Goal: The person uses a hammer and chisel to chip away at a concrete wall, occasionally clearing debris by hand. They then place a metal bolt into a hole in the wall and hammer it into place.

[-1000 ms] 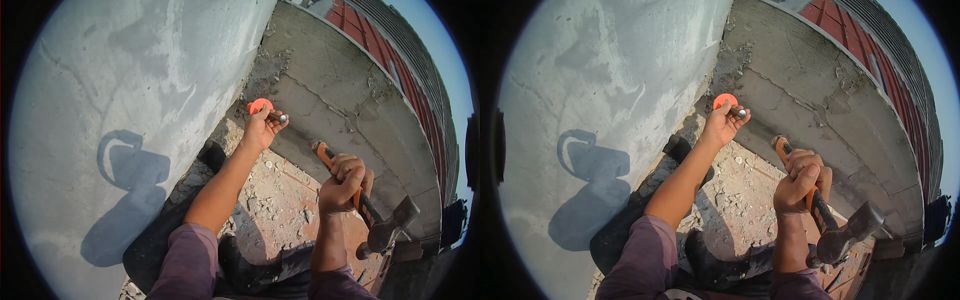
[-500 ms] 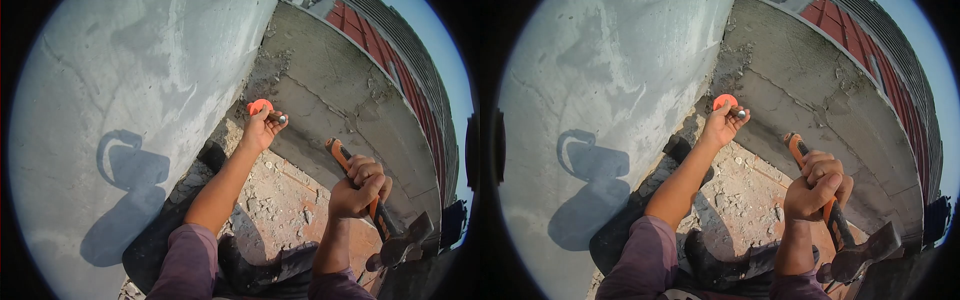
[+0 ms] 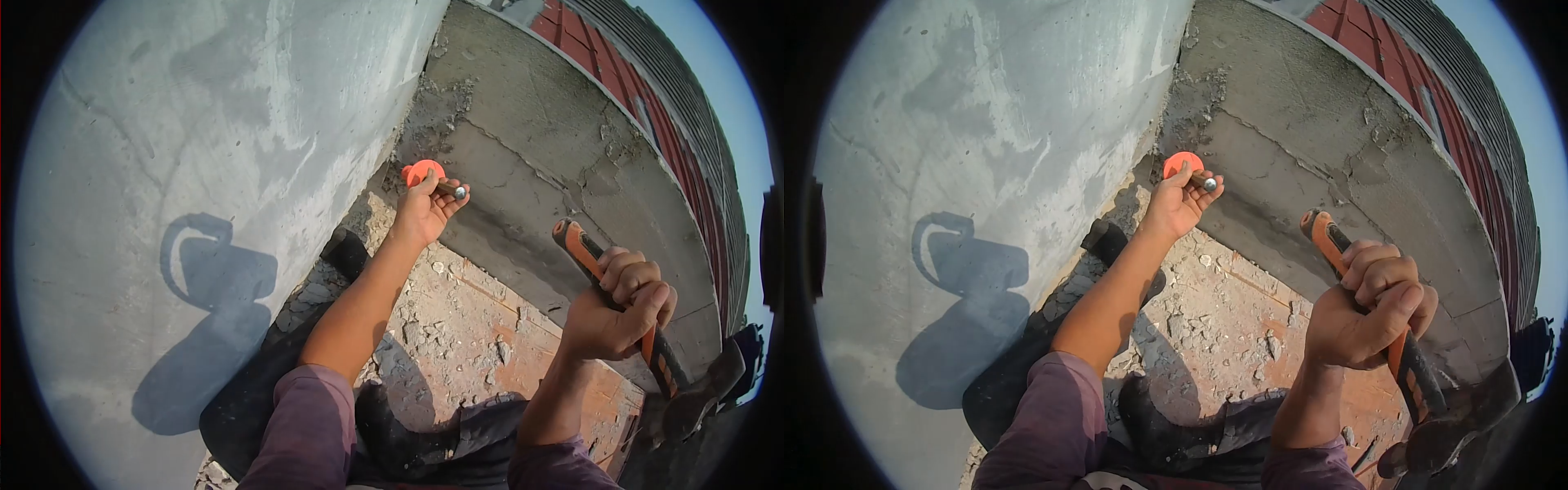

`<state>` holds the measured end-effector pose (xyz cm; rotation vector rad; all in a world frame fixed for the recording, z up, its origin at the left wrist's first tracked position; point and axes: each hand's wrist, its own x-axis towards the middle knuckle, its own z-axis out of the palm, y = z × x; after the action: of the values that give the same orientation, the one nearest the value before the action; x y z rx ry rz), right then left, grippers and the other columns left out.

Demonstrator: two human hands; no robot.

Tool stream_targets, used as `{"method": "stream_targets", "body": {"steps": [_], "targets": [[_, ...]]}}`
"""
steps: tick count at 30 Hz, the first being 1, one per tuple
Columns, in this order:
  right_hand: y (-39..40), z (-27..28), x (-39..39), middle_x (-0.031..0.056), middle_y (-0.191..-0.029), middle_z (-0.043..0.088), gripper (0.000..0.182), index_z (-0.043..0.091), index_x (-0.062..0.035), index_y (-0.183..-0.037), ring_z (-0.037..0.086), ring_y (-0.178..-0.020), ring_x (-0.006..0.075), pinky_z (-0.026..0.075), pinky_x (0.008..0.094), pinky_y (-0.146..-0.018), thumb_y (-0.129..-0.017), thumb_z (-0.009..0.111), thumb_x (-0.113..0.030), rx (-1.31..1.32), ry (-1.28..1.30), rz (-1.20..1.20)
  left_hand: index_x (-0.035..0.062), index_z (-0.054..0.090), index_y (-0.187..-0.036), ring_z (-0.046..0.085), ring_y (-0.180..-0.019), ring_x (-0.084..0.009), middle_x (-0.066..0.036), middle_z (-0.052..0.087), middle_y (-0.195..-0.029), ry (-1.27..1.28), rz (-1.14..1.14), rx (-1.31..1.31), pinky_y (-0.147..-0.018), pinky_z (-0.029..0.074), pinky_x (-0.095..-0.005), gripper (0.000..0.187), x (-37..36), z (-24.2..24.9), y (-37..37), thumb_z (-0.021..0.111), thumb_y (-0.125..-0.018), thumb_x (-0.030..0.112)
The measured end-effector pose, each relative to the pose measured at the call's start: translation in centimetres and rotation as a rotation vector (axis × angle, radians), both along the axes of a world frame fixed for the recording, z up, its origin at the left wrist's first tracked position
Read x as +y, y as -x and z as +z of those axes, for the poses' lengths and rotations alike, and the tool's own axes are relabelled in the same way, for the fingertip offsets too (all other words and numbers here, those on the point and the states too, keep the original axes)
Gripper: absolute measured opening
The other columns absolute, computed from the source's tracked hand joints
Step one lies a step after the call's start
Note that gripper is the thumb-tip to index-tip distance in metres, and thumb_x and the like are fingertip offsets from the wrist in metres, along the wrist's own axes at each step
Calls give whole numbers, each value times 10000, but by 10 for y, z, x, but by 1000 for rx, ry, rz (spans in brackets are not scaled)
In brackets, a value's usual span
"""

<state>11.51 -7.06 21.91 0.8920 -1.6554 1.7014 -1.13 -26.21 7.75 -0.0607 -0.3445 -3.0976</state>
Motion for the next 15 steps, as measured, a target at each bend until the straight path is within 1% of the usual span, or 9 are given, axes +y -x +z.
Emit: {"method": "stream_targets", "body": {"steps": [2, 4, 5, 6, 8, 10, 12, 14, 15], "targets": [[16, -57, -8, 27, -621, 520, 272, 462, -77, -778, 448, -503, 113, 430, 303, -510, -986, 599, -186, -81, -96, -135, -49, 606, -949, 675, -983, -311, -169, 657, -963, -7, -1, 15, -916, 594, -446, 360, 4, 1, -1, 499, -1048, 281], [16, -92, -15, -3, -540, 466, 214, 484, -63, -751, 423, -433, 113, 371, 310, -423, -918, 618, -63, -1116, -337, 96, -44, 604, -949, 674, -989, -310, -165, 656, -966, -10, 6, -117, -924, 594, -442, 351, 13, 4, -13, 507, -1044, 280], [2, -97, -10, 1, -544, 470, 218, 501, -61, -746, 427, -421, 115, 385, 310, -420, -910, 642, -82, -1120, -186, 146, -41, 604, -949, 674, -992, -309, -163, 655, -968, 0, 25, -157, -928, 594, -440, 347, 5, 14, -7, 511, -1043, 280], [-8, -89, -5, 19, -550, 506, 239, 532, -31, -737, 462, -421, 115, 393, 301, -418, -920, 648, -133, -1010, -277, 72, -39, 602, -951, 672, -998, -310, -161, 655, -970, -6, 37, -123, -931, 595, -438, 344, 3, 12, -9, 513, -1041, 281], [-16, -54, 8, -4, -573, 451, 205, 500, -61, -798, 433, -458, 114, 397, 298, -456, -922, 652, -123, -928, -240, 83, -34, 600, -955, 668, -1010, -311, -157, 654, -975, 5, 31, -56, -936, 595, -434, 338, 5, 8, -9, 519, -1039, 283], [-29, 3, 7, -5, -617, 445, 222, 483, -78, -802, 426, -500, 104, 406, 283, -492, -956, 617, -166, -599, -107, 101, -24, 602, -966, 666, -1023, -316, -151, 657, -979, -11, 2, 11, -932, 592, -441, 344, 3, 2, -6, 511, -1041, 298], [-25, 42, 18, -9, -637, 424, 258, 430, -106, -780, 402, -532, 92, 410, 281, -536, -997, 547, -181, -188, -48, 118, -21, 603, -970, 667, -1020, -318, -149, 659, -980, -15, -20, 22, -929, 589, -446, 347, 2, -1, -3, 506, -1043, 304], [-20, 65, 13, -10, -628, 408, 296, 369, -120, -756, 380, -546, 90, 405, 296, -562, -1018, 501, -164, 201, 57, 129, -18, 603, -972, 666, -1027, -325, -155, 663, -994, -6, -11, -1, -930, 585, -453, 351, 1, 2, -4, 492, -1049, 305], [-16, 61, 10, -9, -628, 395, 336, 327, -129, -730, 375, -555, 96, 399, 313, -580, -1026, 483, -158, 359, 95, 27, -19, 603, -973, 666, -1030, -326, -158, 664, -999, -6, -10, -3, -931, 584, -454, 351, 0, 3, -4, 490, -1050, 305]]}}
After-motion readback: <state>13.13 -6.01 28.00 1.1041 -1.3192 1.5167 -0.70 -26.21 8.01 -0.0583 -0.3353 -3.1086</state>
